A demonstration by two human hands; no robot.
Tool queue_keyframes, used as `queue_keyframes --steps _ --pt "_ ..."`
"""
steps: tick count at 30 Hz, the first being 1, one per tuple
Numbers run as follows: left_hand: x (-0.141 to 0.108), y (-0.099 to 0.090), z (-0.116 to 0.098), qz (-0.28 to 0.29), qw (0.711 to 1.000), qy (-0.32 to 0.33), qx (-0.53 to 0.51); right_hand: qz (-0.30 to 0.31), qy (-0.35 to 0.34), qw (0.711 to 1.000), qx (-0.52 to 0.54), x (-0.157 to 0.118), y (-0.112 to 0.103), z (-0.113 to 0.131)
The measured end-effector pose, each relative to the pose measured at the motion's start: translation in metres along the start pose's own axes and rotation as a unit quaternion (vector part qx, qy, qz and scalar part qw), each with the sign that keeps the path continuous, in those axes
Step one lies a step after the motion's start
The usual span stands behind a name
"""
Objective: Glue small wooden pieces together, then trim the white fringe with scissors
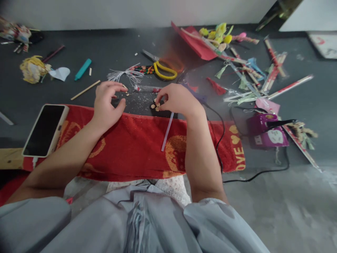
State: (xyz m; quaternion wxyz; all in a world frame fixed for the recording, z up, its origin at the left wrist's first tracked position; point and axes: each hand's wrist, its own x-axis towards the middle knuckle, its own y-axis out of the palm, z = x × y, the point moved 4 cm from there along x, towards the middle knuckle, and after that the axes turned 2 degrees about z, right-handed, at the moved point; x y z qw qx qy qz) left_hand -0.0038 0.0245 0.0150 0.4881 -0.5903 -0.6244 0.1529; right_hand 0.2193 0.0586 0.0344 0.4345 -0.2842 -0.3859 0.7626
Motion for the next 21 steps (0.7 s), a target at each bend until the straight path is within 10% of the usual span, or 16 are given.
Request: queue_keyframes --steps 21 --pt "-0.0005 0.0011 -0.0036 0.018 1.0 0.008 -0.009 -0.033 0.003 0.999 -0.042 0.0023 0.0039 0.0017"
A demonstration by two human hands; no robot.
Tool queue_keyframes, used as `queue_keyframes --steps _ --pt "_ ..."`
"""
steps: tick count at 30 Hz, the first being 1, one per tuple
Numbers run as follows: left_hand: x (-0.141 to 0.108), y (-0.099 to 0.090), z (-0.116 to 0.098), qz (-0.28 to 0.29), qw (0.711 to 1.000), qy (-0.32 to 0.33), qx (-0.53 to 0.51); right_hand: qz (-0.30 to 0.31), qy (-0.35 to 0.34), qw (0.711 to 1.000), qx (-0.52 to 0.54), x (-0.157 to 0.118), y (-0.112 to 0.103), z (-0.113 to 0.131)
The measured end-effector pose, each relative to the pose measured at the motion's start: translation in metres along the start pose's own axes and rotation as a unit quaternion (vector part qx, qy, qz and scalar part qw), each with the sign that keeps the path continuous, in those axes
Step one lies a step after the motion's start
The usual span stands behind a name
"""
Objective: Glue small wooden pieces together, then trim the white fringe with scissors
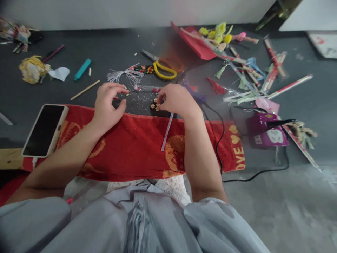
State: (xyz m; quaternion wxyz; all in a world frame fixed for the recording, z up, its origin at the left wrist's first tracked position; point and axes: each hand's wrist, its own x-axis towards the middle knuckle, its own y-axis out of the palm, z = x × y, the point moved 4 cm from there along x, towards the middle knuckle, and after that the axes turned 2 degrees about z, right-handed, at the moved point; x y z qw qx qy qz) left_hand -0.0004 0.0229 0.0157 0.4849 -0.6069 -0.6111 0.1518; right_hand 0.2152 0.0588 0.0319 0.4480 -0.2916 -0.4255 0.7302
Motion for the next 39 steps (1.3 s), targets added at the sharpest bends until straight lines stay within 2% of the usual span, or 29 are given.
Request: queue_keyframes --steps 5,13,17,24,31,39 --pt "0.0 -0.001 -0.001 0.003 1.0 -0.002 0.0 0.009 0.0 1.0 0.025 0.0 -0.002 0.002" --pt "0.0 0.0 -0.002 0.005 1.0 0.001 0.001 0.021 -0.043 0.998 0.039 -0.001 0.004 0.01" --pt "0.0 -0.001 -0.003 0.008 1.0 0.001 -0.003 0.023 -0.033 0.998 0.041 0.001 0.004 0.009" --pt "0.0 0.001 -0.002 0.013 1.0 0.0 -0.003 -0.04 -0.012 0.999 0.023 0.002 0.003 0.004" --pt "0.0 0.0 -0.004 0.019 1.0 0.002 0.017 -0.026 0.003 1.0 -0.006 0.004 0.005 0.001" --pt "0.004 -0.001 0.004 0.029 0.998 -0.038 0.048 -0.024 0.007 0.999 -0.02 0.003 0.006 0.002"
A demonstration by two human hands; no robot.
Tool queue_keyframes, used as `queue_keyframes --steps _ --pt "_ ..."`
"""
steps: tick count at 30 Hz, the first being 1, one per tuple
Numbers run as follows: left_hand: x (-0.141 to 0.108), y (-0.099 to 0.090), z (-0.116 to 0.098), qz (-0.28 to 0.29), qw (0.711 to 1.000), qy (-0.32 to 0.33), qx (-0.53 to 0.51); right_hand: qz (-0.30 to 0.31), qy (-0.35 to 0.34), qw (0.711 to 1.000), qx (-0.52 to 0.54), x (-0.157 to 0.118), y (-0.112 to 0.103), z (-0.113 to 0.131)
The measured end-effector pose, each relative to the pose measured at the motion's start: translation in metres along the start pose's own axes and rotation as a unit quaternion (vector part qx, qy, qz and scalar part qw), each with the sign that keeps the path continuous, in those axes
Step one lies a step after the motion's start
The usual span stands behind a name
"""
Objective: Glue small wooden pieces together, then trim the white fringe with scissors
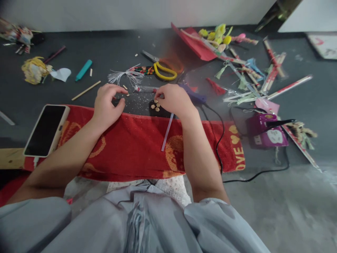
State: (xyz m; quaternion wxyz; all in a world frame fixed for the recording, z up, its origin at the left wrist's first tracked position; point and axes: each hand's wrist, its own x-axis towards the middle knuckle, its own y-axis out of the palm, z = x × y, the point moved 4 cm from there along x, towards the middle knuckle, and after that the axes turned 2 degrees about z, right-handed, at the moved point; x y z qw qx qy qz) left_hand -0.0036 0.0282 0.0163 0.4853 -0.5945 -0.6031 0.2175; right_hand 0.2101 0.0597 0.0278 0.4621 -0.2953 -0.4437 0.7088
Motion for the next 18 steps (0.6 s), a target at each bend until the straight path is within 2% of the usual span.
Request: queue_keyframes --steps 8,18 --pt "0.005 0.004 0.018 0.0 0.998 -0.058 0.028 -0.012 -0.001 1.0 -0.008 0.0 -0.001 0.002" --pt "0.006 0.005 0.019 0.015 0.996 -0.087 0.002 -0.1 0.074 0.989 -0.083 0.0 -0.006 0.007"
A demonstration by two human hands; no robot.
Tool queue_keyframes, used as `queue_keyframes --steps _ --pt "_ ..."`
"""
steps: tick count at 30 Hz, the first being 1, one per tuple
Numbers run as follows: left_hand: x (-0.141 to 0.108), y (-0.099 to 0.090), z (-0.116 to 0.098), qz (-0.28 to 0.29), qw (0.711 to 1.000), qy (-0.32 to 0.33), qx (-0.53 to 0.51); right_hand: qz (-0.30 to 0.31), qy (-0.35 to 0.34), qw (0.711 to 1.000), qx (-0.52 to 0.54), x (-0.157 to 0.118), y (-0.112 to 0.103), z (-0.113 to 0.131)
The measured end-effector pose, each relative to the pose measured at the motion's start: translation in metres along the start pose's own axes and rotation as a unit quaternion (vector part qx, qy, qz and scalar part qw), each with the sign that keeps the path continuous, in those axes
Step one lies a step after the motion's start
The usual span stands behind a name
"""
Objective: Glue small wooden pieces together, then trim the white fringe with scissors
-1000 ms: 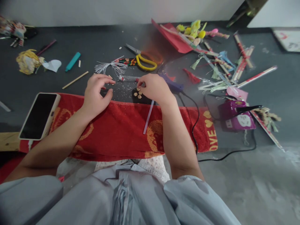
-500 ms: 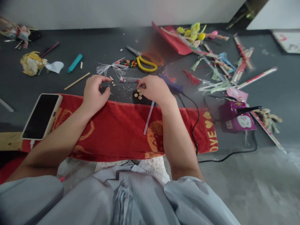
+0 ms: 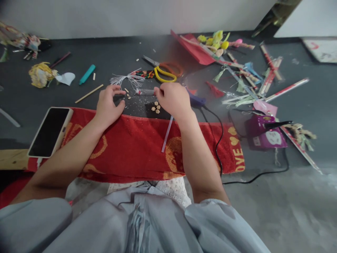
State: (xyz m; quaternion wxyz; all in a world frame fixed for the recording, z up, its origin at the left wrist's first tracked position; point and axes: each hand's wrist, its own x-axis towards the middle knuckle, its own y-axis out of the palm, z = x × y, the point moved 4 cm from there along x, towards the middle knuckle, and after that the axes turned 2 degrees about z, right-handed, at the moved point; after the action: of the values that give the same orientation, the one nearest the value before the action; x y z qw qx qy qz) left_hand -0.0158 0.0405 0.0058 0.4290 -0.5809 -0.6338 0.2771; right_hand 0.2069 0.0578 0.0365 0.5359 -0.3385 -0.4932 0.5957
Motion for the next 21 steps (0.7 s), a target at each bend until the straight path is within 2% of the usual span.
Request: queue_keyframes --steps 8,21 --pt "0.0008 0.0014 -0.0022 0.013 1.0 0.011 -0.008 0.005 0.023 1.0 -0.011 0.0006 -0.0002 0.0008" --pt "-0.0016 -0.0005 -0.0082 0.025 0.999 0.025 -0.004 0.027 -0.004 0.999 -0.029 -0.0027 0.0011 0.0094"
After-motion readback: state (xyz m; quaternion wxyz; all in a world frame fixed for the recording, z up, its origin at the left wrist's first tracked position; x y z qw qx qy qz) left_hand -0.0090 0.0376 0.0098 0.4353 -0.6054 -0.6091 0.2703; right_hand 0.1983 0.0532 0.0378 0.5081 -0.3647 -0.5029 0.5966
